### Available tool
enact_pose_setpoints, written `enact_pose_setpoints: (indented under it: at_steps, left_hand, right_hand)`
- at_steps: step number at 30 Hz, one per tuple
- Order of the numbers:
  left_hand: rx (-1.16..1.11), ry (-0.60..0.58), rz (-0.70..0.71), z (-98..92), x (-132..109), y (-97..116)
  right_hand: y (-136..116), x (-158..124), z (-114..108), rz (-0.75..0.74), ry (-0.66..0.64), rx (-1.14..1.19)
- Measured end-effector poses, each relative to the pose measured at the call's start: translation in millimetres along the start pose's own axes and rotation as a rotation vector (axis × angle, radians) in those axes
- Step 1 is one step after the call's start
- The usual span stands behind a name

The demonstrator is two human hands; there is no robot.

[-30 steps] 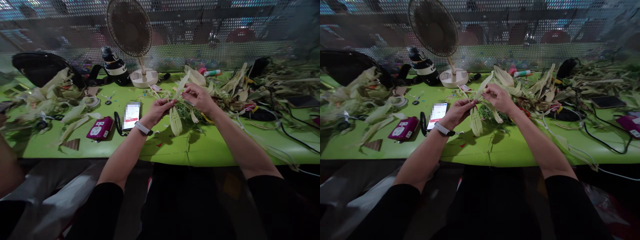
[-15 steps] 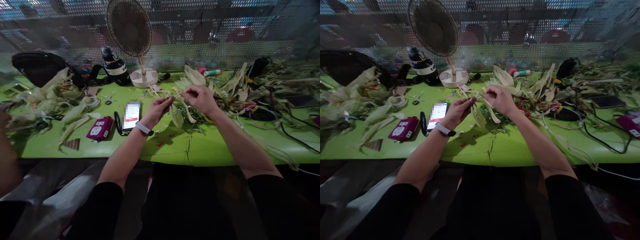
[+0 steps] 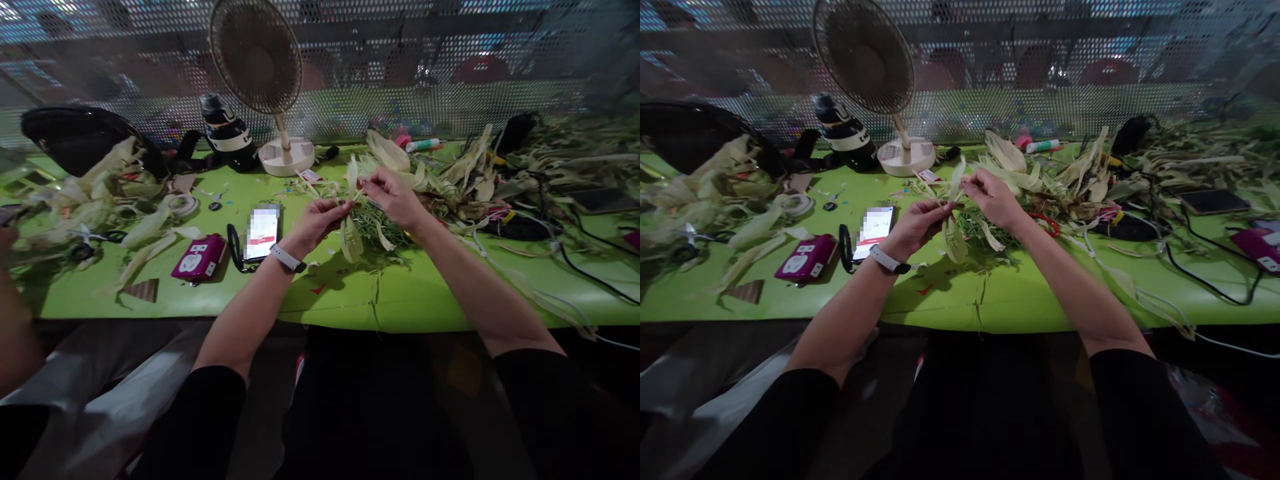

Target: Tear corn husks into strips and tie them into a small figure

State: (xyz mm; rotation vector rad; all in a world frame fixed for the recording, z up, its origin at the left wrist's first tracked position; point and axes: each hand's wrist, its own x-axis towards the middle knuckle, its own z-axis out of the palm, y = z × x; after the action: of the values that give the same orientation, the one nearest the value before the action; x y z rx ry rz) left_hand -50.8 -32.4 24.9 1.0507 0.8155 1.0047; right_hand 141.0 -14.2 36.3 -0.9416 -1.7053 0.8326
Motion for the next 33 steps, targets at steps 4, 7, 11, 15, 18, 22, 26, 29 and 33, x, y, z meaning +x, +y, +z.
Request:
enact_pose_setpoints:
  at_steps: [4,7,11,15,18,22,26,29,33]
  left_hand:
    - [0.024,0.016,0.057,2.2,-2.5,0.6]
    - [0.037,0.075,0.078,4.8,-4.0,2.5]
    - [0.031,0.117,0.06,4.1,-2.1,3.3]
    - [-0.051,0.198,0.069,-1.6,3.9,1.9]
    - [-0.116,0.218,0.084,-5.5,8.6,0.1]
    - [-0.15,0.218,0.126,-8.4,12.3,-1.0]
    - [-0.113,0.263,0.154,-9.7,11.5,0.7]
    - [-0.024,0.264,0.168,-7.0,7.5,1.8]
    - [0.134,0.11,0.191,2.0,-1.0,3.4]
  right_hand:
    - [9.8,1.6,3.0,-0.067,0.002,0.02]
    - [21.3,3.5,1.2,-0.054,0.006,-0.099]
    - [24.1,1.4,-1.9,-0.097,0.065,-0.328]
    - [5.5,-6.7,0.4,-0.189,0.153,-0.565]
    - [-5.7,-12.8,6.8,-0.193,-0.027,-0.683]
    - [-8.3,-15.5,12.5,-0.146,-0.098,-0.844]
    - [-19.2,-15.2,2.9,-0.123,-0.109,-0.851]
    - [-34.9,-17.0,-13.4,-0.169,-0.243,-0.783]
    - [-60.6,-18.8,-36.8,-0.24,-0.316,-0.633]
